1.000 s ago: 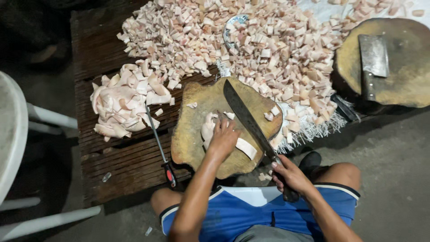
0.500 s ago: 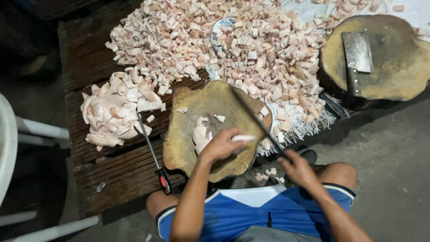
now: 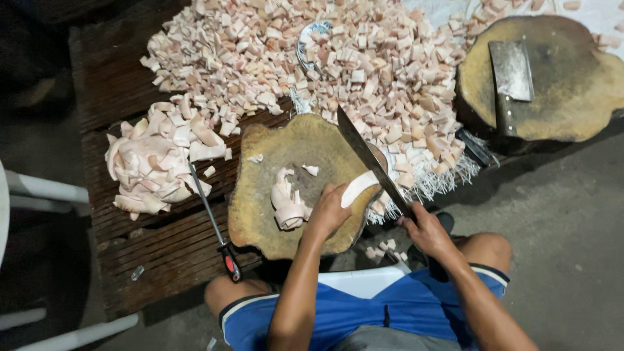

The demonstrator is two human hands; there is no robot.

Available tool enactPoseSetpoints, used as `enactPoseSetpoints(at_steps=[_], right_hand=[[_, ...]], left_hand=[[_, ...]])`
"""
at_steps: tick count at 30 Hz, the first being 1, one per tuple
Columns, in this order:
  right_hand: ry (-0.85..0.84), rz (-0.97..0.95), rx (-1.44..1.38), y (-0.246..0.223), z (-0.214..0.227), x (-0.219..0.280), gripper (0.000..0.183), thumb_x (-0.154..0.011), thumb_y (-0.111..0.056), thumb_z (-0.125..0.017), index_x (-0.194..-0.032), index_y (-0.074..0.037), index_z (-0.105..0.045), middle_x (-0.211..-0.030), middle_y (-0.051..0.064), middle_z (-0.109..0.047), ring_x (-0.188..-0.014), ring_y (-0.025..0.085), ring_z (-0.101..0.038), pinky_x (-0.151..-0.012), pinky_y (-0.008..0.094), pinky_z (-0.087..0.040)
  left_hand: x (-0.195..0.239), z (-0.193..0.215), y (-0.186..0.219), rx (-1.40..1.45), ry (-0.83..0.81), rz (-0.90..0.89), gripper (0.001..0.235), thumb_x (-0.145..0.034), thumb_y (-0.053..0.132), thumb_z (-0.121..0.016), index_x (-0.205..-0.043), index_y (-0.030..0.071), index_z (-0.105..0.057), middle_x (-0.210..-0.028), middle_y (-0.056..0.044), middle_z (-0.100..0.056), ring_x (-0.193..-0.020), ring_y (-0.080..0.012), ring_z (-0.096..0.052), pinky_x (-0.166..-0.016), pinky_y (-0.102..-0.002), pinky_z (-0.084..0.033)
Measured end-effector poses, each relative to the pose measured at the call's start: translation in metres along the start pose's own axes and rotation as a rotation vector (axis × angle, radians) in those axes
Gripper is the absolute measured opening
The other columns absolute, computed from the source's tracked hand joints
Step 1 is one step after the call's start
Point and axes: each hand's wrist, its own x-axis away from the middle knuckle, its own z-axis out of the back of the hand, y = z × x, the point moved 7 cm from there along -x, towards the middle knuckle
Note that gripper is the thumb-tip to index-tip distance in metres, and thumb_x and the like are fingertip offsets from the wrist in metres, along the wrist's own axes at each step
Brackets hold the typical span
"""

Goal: The person is dicing a large quantity of meat and skin on a wooden cutting board using a large knife, while occasionally sharpening the knife with a rod.

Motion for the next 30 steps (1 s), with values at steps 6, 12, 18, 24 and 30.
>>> enactPoseSetpoints(at_steps=[6,12,18,24,30], right_hand=[[0.069,0.008,0.027,-0.048,0.023,0.006,0.064,-0.096,-0.009,-0.060,-0.157,-0.010,-0.040,-0.088,0.030,-0.069,-0.081,0.043,-0.069,-0.072,0.045,-0.054],[0.393,0.440,0.062,-0.090,0.084,0.044,0.071,-0.093,0.004,-0.057,-0.159,-0.010,-0.036,-0.093,0.018,-0.068,-0.075,0.028,-0.067,-0.074,0.035,-0.054],[0.015,0.153,0.186,-0.048,0.038,0.033,0.076,-0.088,0.003,-0.059,-0.159,-0.017,-0.040,-0.084,0.018,-0.065,-0.071,0.036,-0.065,-0.067,0.044,-0.054],[0.032,0.151,0.231,-0.050,0.023,0.019,0.075,-0.087,-0.001,-0.059,-0.157,-0.020,-0.041,-0.103,0.028,-0.069,-0.086,0.046,-0.069,-0.076,0.052,-0.054],[0.313,0.404,0.119,-0.078,0.076,0.037,0.077,-0.088,0.005,-0.059,-0.160,-0.011,-0.035,-0.113,0.029,-0.066,-0.083,0.039,-0.070,-0.075,0.044,-0.057]], left_hand=[[-0.001,0.012,0.017,-0.013,0.013,-0.125,0.059,-0.084,0.013,-0.066,-0.140,-0.002,-0.055,-0.132,-0.028,-0.057,-0.122,-0.0448,-0.056,-0.103,-0.045,-0.046],[-0.004,0.004,0.024,-0.004,-0.062,-0.182,0.059,-0.086,0.015,-0.067,-0.141,-0.002,-0.055,-0.130,-0.026,-0.060,-0.123,-0.0427,-0.054,-0.106,-0.045,-0.044],[-0.001,0.001,0.024,-0.026,-0.008,-0.209,0.059,-0.085,0.017,-0.068,-0.139,-0.003,-0.055,-0.126,-0.026,-0.061,-0.123,-0.0434,-0.054,-0.106,-0.046,-0.044],[-0.003,-0.004,0.013,-0.084,-0.031,-0.157,0.054,-0.087,0.018,-0.069,-0.136,-0.001,-0.059,-0.123,-0.026,-0.062,-0.119,-0.0440,-0.056,-0.105,-0.047,-0.045],[-0.011,-0.011,0.030,0.024,0.105,-0.227,0.058,-0.089,0.021,-0.072,-0.138,-0.005,-0.055,-0.130,-0.029,-0.058,-0.123,-0.0470,-0.053,-0.103,-0.049,-0.043]])
